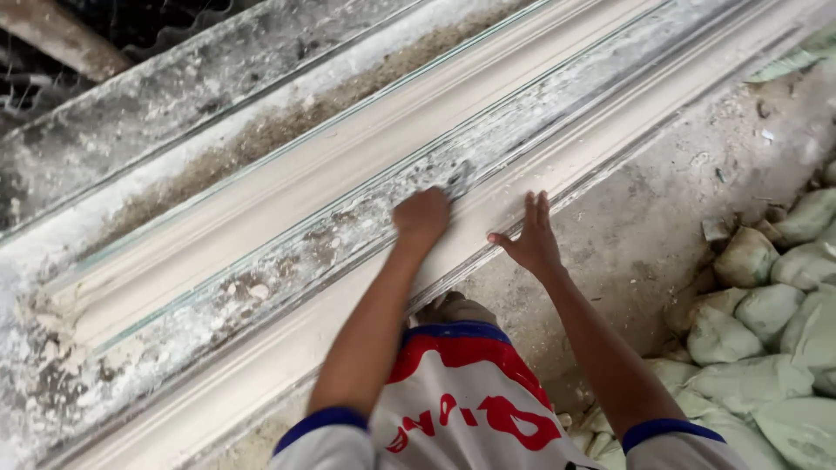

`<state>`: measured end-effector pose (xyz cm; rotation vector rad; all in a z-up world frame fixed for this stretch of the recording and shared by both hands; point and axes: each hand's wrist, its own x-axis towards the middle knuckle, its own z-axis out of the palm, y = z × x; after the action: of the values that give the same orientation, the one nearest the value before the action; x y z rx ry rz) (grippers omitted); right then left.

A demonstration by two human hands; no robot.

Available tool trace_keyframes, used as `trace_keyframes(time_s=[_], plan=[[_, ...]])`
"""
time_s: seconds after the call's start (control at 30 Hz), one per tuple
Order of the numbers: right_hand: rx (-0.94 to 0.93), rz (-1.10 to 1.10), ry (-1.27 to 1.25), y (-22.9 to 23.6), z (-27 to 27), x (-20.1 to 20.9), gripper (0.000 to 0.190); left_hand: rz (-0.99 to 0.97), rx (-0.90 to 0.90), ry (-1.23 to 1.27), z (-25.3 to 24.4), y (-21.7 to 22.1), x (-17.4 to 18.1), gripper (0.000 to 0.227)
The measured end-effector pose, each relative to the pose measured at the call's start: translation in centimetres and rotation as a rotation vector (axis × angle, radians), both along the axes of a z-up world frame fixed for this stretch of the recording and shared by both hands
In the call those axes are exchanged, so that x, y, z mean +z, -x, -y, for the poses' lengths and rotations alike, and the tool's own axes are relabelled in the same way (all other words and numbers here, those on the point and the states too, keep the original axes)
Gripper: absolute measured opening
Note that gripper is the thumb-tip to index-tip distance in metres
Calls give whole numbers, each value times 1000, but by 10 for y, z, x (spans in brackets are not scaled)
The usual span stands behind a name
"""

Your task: Using a metal scraper to clean and shape plaster ceiling moldings on a workshop bench.

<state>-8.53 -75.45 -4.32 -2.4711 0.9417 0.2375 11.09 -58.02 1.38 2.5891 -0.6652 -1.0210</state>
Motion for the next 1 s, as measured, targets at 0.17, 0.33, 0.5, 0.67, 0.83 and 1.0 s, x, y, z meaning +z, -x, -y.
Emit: trace_keyframes(time_s=[0.17, 0.33, 0.5, 0.67, 0.83, 1.0], plan=[[-15, -5, 6, 1, -5, 0, 140, 66, -126, 94, 39, -4, 6, 39], [-11, -62, 2, 4, -6, -5, 137, -8, -198, -54, -58, -8, 30, 54], [53, -64, 5, -5, -4, -15, 134, 115, -96, -212, -79, 3, 52, 47], [287, 25, 149, 1, 6, -31, 117, 188, -82, -147, 113, 16, 26, 35], [593, -50, -271, 11, 121, 38, 89, 383, -112, 44, 289, 26, -32, 23], [295, 294, -279, 30, 315, -33, 58, 312, -209, -65, 202, 16, -59, 35]])
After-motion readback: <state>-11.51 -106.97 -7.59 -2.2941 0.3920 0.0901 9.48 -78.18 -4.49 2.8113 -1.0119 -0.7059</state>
